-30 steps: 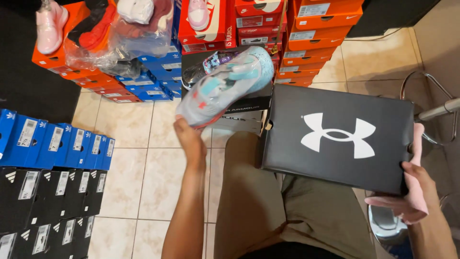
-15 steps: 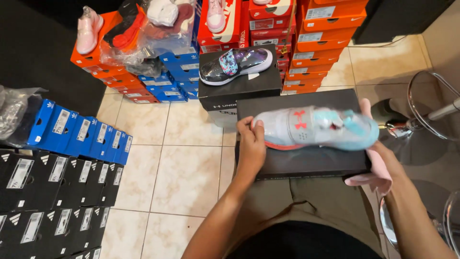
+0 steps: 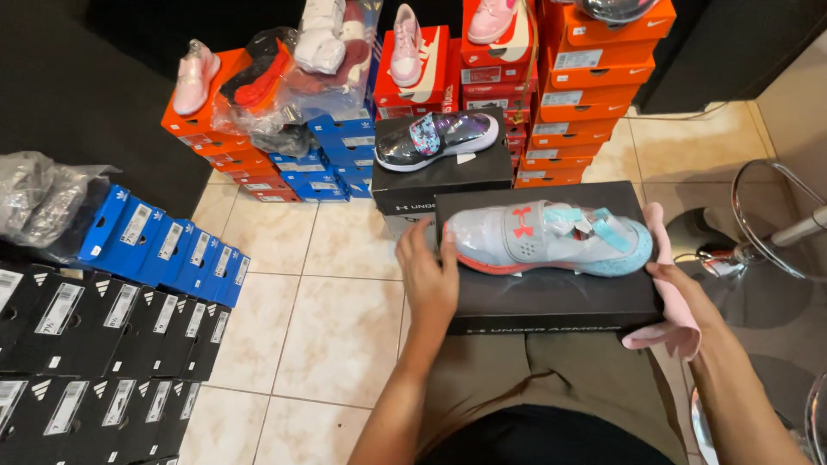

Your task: Cleaning and inspecting shoes and shoe boxes using a cloth

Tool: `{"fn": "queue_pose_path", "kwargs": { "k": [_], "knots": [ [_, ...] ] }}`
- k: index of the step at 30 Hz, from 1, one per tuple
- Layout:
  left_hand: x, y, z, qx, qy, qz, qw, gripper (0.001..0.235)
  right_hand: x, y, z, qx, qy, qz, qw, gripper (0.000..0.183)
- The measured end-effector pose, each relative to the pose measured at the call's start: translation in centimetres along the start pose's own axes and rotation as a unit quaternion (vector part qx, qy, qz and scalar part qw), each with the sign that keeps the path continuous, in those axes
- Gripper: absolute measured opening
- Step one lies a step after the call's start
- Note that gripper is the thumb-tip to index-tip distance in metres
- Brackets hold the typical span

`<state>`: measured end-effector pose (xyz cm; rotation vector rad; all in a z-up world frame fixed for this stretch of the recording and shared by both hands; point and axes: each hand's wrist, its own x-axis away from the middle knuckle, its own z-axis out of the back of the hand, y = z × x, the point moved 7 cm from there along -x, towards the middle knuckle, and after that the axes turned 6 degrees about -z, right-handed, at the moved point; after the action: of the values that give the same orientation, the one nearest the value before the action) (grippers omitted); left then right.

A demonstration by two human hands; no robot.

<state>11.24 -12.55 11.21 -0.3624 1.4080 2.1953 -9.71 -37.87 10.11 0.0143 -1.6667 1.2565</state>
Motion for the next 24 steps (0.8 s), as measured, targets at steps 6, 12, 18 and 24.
{"fn": "queue_pose_path", "kwargs": {
  "k": [6,12,18,24],
  "knots": [
    [4.7,-9.5,-2.8,0.357,-0.102,0.328,0.869,0.095,-2.1,1.1,1.0,-0.011,-0.026,0.007,1.0,0.086],
    [7.2,-9.9,-5.0,0.452,-0.22,0.343,0.793,0.079,-4.2,3.0,2.5,-0.023,-0.003,-0.011,1.0,0.088],
    [6.6,-7.7,-3.6,0.443,-0.173,0.339,0.812,0.082,-7.1,4.6,3.5,-0.116,0.053,0.016,0.992,0.082],
    [6.6,-10.6,-3.6,0.457,-0.08,0.38,0.801,0.086,-12.8,10.4,10.2,-0.359,0.125,0.168,0.91,0.034]
  ]
}}
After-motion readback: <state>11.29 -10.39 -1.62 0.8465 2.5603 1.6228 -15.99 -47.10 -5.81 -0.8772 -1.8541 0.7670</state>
